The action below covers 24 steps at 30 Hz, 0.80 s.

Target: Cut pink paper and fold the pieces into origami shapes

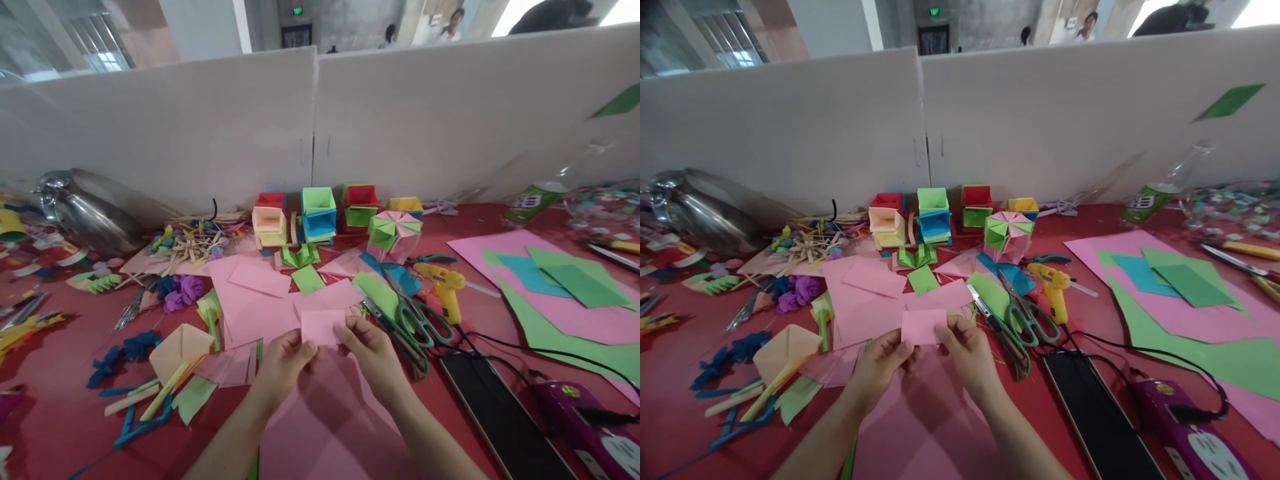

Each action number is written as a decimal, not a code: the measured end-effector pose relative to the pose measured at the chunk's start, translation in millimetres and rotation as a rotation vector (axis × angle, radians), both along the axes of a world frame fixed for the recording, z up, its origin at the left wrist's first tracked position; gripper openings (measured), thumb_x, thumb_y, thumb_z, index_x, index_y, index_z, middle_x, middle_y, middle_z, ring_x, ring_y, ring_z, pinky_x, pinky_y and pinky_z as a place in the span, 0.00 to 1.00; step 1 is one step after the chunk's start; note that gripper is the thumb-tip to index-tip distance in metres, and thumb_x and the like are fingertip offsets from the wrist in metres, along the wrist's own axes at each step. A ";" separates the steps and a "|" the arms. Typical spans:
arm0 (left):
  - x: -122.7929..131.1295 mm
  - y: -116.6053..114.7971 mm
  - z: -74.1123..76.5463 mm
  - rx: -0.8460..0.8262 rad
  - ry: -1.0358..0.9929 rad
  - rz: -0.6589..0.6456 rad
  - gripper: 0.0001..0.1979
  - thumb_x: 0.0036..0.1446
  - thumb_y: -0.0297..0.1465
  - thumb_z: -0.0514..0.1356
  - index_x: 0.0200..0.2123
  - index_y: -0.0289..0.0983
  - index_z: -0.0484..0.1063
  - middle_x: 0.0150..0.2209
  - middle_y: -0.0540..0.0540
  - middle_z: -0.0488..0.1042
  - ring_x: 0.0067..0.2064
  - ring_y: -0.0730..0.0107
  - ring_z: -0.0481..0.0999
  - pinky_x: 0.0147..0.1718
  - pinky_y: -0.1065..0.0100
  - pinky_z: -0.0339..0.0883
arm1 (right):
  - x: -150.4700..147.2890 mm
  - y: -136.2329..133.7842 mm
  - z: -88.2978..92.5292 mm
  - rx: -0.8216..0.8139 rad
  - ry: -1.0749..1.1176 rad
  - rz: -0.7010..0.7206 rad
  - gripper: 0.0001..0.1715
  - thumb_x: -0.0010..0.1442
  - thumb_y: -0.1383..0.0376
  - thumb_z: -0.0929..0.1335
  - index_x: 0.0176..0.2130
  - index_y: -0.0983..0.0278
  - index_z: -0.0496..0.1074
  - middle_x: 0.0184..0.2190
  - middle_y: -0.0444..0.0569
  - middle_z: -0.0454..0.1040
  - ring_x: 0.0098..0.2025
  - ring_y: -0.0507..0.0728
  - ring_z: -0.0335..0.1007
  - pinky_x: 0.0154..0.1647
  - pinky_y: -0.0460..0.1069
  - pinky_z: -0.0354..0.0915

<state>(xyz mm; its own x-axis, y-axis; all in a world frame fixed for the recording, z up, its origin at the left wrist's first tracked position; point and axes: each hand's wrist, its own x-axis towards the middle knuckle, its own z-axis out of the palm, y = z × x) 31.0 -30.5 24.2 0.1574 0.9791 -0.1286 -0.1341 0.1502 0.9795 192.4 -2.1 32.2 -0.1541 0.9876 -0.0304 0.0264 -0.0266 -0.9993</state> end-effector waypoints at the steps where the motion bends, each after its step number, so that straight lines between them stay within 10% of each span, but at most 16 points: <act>1: 0.3 -0.1 -2.3 0.012 0.046 0.026 0.15 0.55 0.41 0.56 0.27 0.33 0.68 0.23 0.49 0.68 0.23 0.74 0.65 0.24 0.72 0.60 | -0.5 -0.5 -0.1 0.006 -0.005 0.006 0.14 0.56 0.56 0.66 0.28 0.64 0.68 0.21 0.42 0.65 0.24 0.51 0.62 0.26 0.46 0.61; 5: -0.8 -2.1 -4.9 0.070 0.215 0.062 0.14 0.54 0.36 0.58 0.20 0.35 0.65 0.17 0.54 0.62 0.20 0.76 0.61 0.20 0.75 0.53 | 2.3 0.5 2.1 0.064 -0.052 0.010 0.17 0.52 0.58 0.69 0.41 0.63 0.70 0.34 0.47 0.71 0.33 0.54 0.65 0.35 0.49 0.62; 24: -0.2 -7.8 11.0 0.480 0.467 0.097 0.11 0.56 0.27 0.57 0.21 0.36 0.65 0.21 0.53 0.62 0.25 0.75 0.62 0.26 0.74 0.54 | 6.1 -3.5 8.2 0.242 0.022 0.127 0.08 0.53 0.65 0.69 0.24 0.63 0.72 0.23 0.44 0.70 0.28 0.53 0.65 0.31 0.48 0.62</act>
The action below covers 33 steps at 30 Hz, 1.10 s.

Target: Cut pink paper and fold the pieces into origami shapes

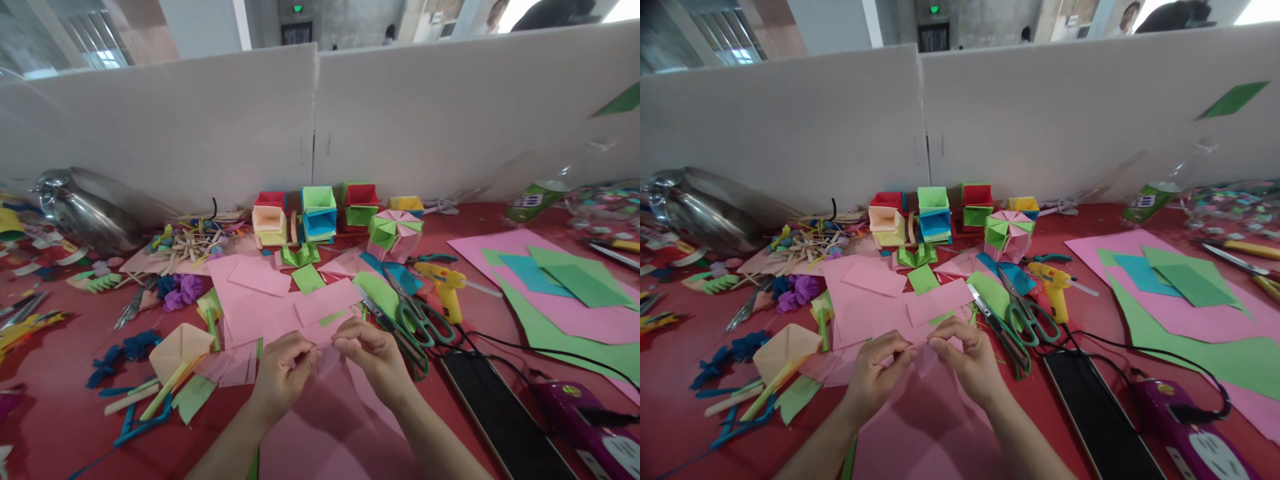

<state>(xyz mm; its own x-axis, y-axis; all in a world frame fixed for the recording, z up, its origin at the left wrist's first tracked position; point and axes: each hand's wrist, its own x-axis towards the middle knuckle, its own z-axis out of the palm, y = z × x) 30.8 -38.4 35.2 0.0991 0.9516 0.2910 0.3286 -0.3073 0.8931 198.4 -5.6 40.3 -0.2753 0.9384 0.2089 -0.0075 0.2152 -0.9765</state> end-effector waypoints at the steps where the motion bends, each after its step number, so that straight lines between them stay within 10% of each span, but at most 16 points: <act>1: 0.0 0.1 0.2 0.004 0.002 -0.001 0.11 0.56 0.27 0.57 0.21 0.36 0.65 0.21 0.53 0.62 0.25 0.75 0.62 0.26 0.74 0.54 | 0.1 -0.4 -0.2 0.007 0.006 -0.002 0.08 0.54 0.65 0.69 0.24 0.63 0.72 0.22 0.44 0.69 0.27 0.53 0.65 0.30 0.48 0.62; 33: -2.4 -2.8 0.7 0.090 -0.139 0.064 0.08 0.54 0.27 0.59 0.23 0.36 0.69 0.21 0.53 0.66 0.24 0.75 0.65 0.25 0.74 0.59 | 0.2 -1.2 1.9 0.059 0.015 -0.080 0.04 0.52 0.64 0.71 0.28 0.62 0.75 0.25 0.47 0.73 0.30 0.54 0.69 0.31 0.49 0.65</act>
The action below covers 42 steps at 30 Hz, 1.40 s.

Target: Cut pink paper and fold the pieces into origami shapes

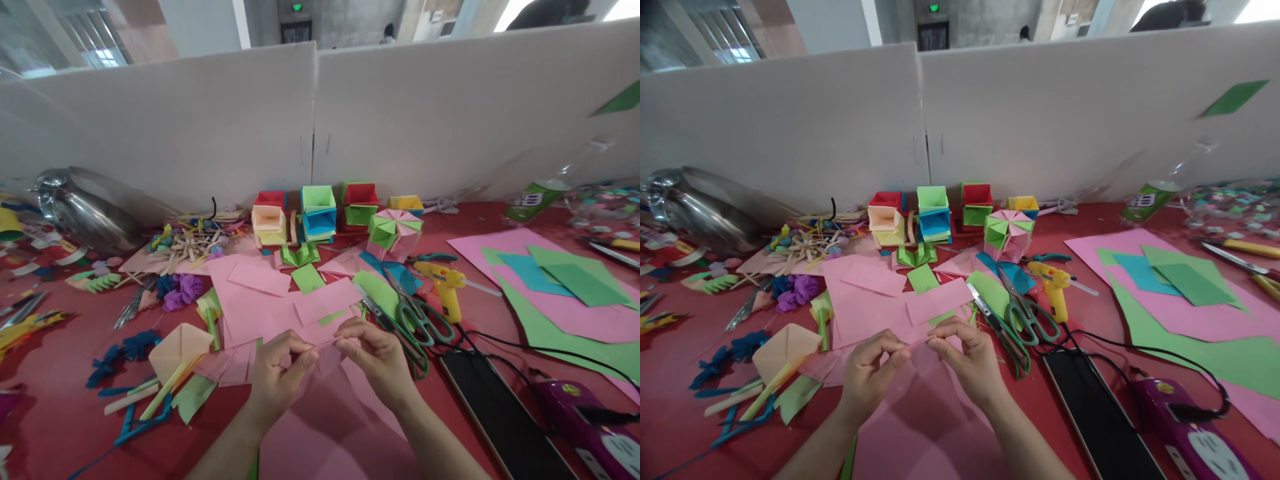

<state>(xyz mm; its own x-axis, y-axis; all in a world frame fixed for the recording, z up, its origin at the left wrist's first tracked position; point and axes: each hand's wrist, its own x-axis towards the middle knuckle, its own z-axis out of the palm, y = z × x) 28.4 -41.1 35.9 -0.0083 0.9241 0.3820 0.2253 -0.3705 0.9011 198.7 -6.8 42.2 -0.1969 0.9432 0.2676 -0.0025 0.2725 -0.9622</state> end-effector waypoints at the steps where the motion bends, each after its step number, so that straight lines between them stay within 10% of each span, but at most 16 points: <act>1: 0.2 0.2 0.7 -0.003 0.004 0.002 0.08 0.54 0.28 0.59 0.23 0.36 0.69 0.21 0.53 0.66 0.24 0.75 0.65 0.25 0.74 0.59 | 0.1 0.2 -0.2 0.001 0.000 0.001 0.04 0.52 0.64 0.71 0.28 0.62 0.75 0.25 0.47 0.73 0.29 0.54 0.68 0.31 0.49 0.65; 23: -2.6 -0.4 -2.5 -0.048 0.029 -0.056 0.09 0.58 0.29 0.54 0.37 0.37 0.75 0.28 0.47 0.72 0.30 0.69 0.72 0.29 0.70 0.65 | -1.0 1.0 2.5 -0.023 -0.021 -0.032 0.07 0.52 0.60 0.71 0.32 0.58 0.79 0.27 0.48 0.75 0.31 0.56 0.69 0.31 0.50 0.67; 35: -1.5 3.2 -9.5 -0.298 -0.148 -0.096 0.15 0.58 0.39 0.54 0.31 0.35 0.74 0.21 0.49 0.71 0.21 0.75 0.66 0.21 0.74 0.61 | -1.8 1.5 -6.2 -0.167 -0.013 -0.035 0.10 0.54 0.60 0.68 0.30 0.63 0.77 0.26 0.46 0.73 0.23 0.51 0.64 0.23 0.45 0.62; 42: 1.9 2.9 -5.7 -0.377 -0.210 -0.086 0.17 0.56 0.40 0.55 0.24 0.34 0.72 0.18 0.50 0.70 0.19 0.76 0.63 0.19 0.74 0.58 | -3.7 1.6 -8.5 -0.224 0.019 -0.012 0.12 0.55 0.58 0.67 0.32 0.63 0.77 0.29 0.49 0.75 0.32 0.55 0.69 0.35 0.49 0.66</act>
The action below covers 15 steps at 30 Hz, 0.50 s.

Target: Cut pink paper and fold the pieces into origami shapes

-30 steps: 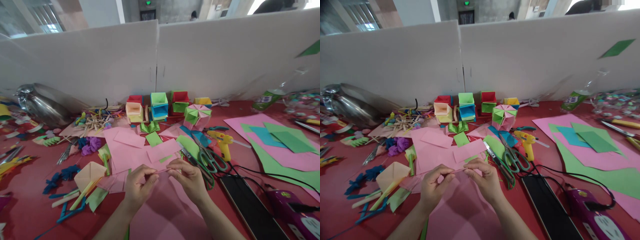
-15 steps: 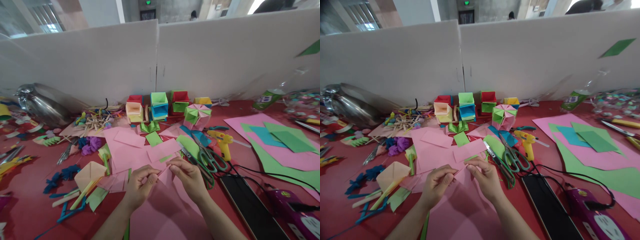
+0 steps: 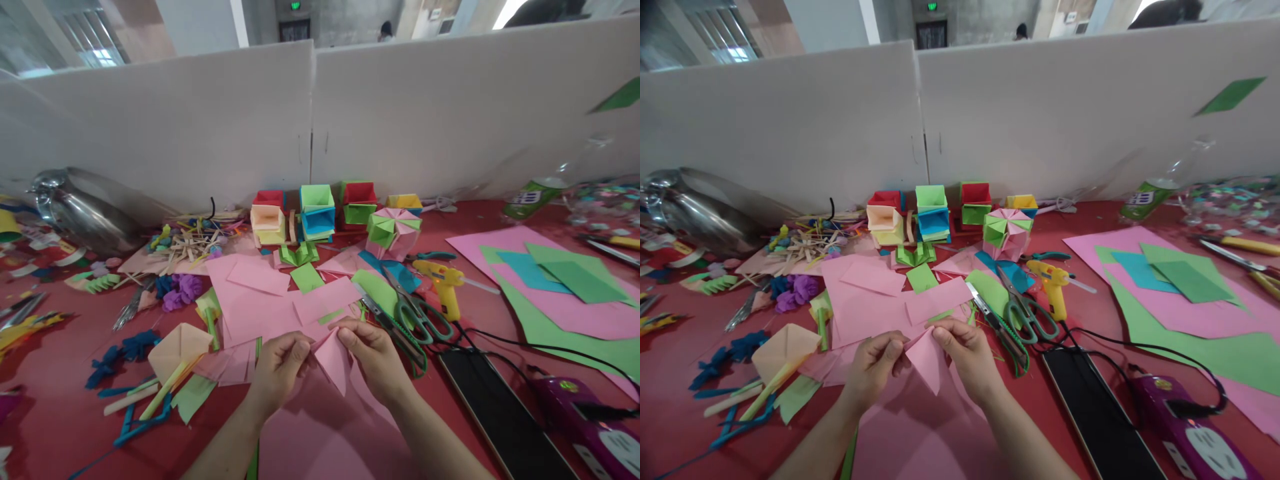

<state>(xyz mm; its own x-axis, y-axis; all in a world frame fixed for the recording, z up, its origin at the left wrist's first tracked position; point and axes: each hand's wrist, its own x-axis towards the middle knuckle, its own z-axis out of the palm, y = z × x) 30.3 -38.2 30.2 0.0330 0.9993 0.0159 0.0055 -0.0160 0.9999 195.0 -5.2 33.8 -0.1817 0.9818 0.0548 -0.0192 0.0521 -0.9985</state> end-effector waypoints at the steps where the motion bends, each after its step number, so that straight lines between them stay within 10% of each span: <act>1: 0.7 0.0 0.4 -0.010 -0.002 0.026 0.16 0.56 0.39 0.55 0.23 0.35 0.71 0.17 0.51 0.69 0.18 0.77 0.63 0.18 0.75 0.57 | 0.3 -0.4 0.0 0.000 0.001 0.007 0.13 0.55 0.58 0.67 0.33 0.63 0.77 0.30 0.49 0.75 0.34 0.56 0.70 0.36 0.50 0.66; 9: 0.0 8.4 -5.4 -0.081 -0.093 0.324 0.15 0.54 0.38 0.54 0.20 0.36 0.66 0.14 0.53 0.67 0.17 0.76 0.66 0.17 0.75 0.59 | -1.3 -11.2 -1.5 0.214 -0.190 0.152 0.59 0.35 0.55 0.77 0.61 0.57 0.52 0.59 0.54 0.58 0.56 0.64 0.57 0.54 0.57 0.58; 15: 1.9 8.9 -9.2 -0.149 -0.155 0.244 0.12 0.51 0.36 0.58 0.21 0.34 0.71 0.18 0.51 0.72 0.19 0.75 0.69 0.19 0.74 0.64 | -2.4 -4.8 -4.7 0.100 -0.117 -0.080 0.18 0.54 0.57 0.68 0.43 0.62 0.71 0.40 0.52 0.73 0.42 0.59 0.69 0.43 0.52 0.64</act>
<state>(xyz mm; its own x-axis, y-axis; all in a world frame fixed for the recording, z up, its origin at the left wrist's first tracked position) 32.2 -29.3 21.0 -0.1994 0.9691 -0.1453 -0.1613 0.1138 0.9803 192.6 -10.0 29.1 -0.1139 0.9842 0.1357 0.1051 0.1477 -0.9834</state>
